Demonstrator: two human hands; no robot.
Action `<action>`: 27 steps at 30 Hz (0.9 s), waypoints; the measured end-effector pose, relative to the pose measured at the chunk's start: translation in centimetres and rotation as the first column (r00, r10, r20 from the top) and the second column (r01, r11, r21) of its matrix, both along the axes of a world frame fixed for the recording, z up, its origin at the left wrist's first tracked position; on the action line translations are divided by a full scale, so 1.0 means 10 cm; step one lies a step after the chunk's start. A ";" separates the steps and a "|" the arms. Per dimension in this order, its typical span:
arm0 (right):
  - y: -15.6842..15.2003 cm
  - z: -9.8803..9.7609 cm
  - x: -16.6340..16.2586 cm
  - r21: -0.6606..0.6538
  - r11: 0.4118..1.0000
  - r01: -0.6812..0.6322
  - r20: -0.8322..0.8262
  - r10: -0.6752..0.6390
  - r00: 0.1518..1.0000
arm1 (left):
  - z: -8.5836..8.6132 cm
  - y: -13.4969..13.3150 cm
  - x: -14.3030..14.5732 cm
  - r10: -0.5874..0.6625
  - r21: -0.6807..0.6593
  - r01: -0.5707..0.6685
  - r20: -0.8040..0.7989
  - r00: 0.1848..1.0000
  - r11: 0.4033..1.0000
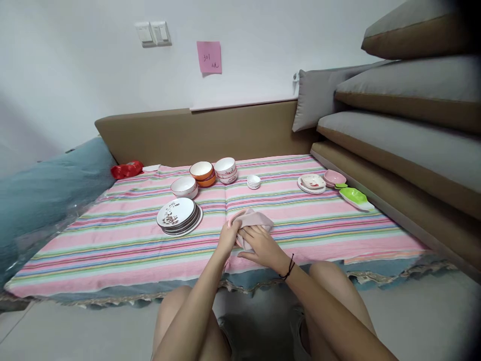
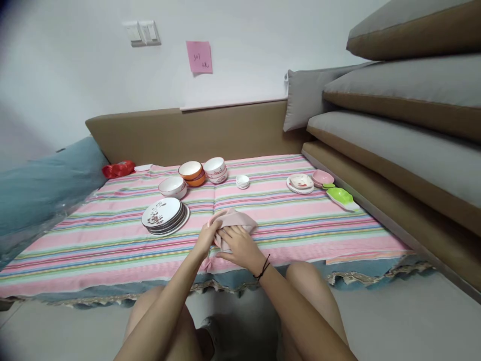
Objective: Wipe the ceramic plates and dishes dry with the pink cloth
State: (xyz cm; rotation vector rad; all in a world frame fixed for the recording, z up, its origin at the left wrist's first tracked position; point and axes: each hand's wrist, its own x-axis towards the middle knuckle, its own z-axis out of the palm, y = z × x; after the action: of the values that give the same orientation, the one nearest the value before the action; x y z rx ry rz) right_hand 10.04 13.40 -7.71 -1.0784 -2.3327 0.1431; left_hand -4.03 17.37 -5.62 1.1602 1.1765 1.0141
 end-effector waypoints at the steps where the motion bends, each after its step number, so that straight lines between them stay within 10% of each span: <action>1: -0.01 -0.01 0.00 0.003 1.000 0.017 0.030 -0.017 0.999 | 0.03 -0.02 -0.01 -0.039 0.027 0.039 -0.003 0.999 0.999; 8: 0.04 0.03 0.07 0.102 0.990 0.102 0.067 -0.109 0.992 | 0.07 -0.02 -0.08 0.103 0.025 -0.101 -0.081 0.991 0.995; 17: -0.04 -0.01 0.01 0.035 0.972 -0.232 -0.059 0.234 0.971 | -0.02 0.00 -0.08 0.255 0.160 -0.246 -0.043 0.966 0.956; 27: -0.03 0.02 0.09 -0.002 1.000 0.029 0.007 -0.029 1.000 | -0.02 -0.08 -0.10 0.216 0.414 -0.115 -0.207 0.954 0.903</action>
State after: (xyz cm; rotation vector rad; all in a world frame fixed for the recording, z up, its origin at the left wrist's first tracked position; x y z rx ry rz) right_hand 10.97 13.07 -7.47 -1.1154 -2.3220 0.1311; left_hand -5.04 16.56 -5.78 1.5638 1.3205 1.3107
